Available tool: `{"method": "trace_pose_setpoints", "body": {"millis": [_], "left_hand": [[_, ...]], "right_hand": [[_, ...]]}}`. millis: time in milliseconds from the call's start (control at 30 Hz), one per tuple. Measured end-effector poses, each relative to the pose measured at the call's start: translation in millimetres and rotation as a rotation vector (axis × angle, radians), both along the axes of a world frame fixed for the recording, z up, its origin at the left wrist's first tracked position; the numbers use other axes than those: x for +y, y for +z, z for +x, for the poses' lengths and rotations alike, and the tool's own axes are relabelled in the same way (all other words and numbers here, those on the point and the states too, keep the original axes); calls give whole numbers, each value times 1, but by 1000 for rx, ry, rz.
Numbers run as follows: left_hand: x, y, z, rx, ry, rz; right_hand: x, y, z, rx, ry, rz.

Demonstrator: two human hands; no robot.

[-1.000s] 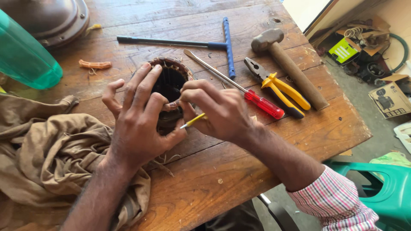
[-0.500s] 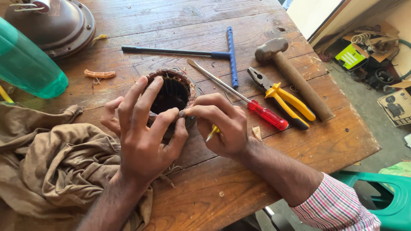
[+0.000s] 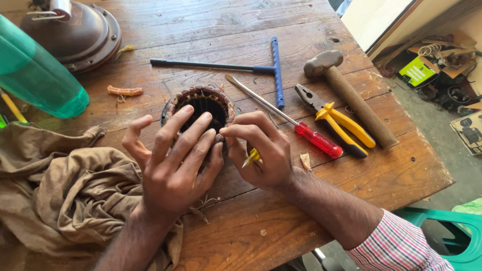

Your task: The person uses a yellow screwdriver to pry and scrape old insulation and windings from the slots of a motor stator, rotating the stator to work around its rim. They then pull out the freed copper winding wires and handle yellow and black lead wires, untangling and positioning them near the stator.

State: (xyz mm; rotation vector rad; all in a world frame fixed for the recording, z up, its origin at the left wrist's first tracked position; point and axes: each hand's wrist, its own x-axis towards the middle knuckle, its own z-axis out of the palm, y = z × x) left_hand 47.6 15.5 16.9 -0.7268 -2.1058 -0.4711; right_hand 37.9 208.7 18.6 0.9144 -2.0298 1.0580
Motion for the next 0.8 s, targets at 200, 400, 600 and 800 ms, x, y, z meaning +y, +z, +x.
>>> {"method": "trace_pose_setpoints", "body": {"millis": [200,400,600,800], "left_hand": [[0,2,0,11,-48,13],[0,1,0,20,-52,1],[2,-1,-3,33,-54,39],[1,0,-3,-73,-62,156]], "right_hand": [[-2,-3,1,-16,-35,-12],[-2,-3,1,-7,-37,-21],[-3,-3,0,-27,-39,-33],[-2,-3,1,-37,-44,-26]]}}
